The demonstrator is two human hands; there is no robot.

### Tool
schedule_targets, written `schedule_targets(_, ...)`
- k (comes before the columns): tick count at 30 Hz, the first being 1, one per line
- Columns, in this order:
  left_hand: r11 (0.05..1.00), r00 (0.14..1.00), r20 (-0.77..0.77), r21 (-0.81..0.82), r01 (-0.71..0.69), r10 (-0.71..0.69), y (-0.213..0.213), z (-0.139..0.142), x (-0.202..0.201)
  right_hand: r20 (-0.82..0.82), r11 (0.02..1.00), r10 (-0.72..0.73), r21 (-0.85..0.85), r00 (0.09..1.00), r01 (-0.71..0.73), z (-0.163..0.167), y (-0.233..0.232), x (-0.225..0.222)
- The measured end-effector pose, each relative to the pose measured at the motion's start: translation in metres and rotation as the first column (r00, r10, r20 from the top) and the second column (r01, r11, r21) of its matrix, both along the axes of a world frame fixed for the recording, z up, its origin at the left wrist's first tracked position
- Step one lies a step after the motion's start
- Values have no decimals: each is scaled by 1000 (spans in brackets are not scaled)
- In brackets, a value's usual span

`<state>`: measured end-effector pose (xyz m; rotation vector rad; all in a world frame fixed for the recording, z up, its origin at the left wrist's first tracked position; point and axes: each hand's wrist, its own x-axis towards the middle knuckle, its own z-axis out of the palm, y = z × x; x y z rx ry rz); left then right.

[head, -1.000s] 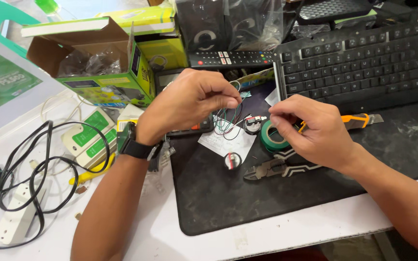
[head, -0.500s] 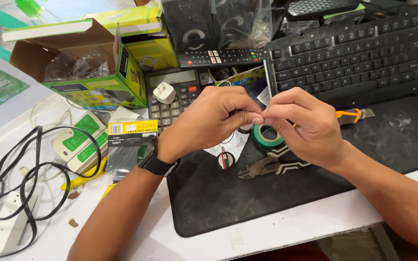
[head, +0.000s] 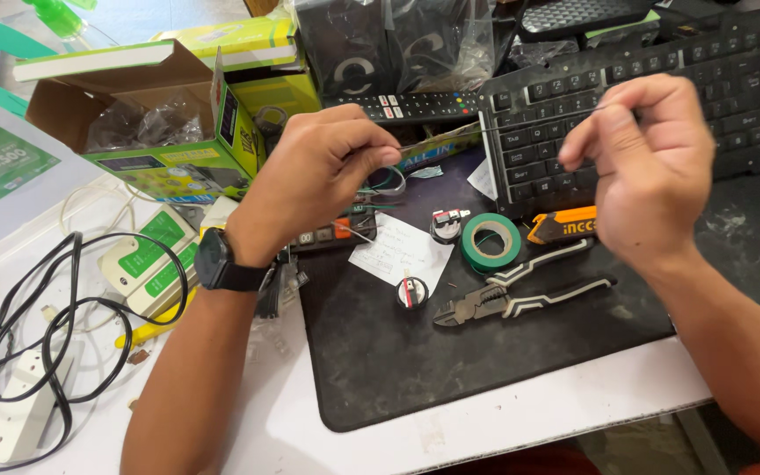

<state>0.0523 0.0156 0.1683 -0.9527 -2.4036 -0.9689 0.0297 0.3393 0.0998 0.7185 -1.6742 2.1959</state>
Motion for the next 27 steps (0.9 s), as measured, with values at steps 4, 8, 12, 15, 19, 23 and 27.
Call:
schedule_targets(4,999,1000,-31,-38,0,-1,0,-1,-1,75,991,-33,-127,997,43,-1,5,-5)
schedule_targets(8,992,993,-111,-115,-53,40,-1,-2,0,1,977,2,-212,1000,-2,3,10,-7)
schedule_targets(12,933,947,-275,-266,-244,169,-5,0,-2,61,947,57,-320,997,-35,11,16,-6)
schedule_targets(15,877,894,-400,-333,-347,202,-8,-6,-3,136,925,154,-368,979,-94,15,22,-5)
schedule_targets(19,807,868,-435,-407,-428,240,-17,-11,-6,183,876,205,-473,961,-97,21,41,-14)
schedule_targets(23,797,881,-393,-427,-427,262,-21,-9,-6,233,846,164,-532,958,-15,22,58,-27)
schedule_targets(27,825,899,-345,-400,-400,268,-20,-6,-3,327,849,146,-526,934,51,20,64,-28)
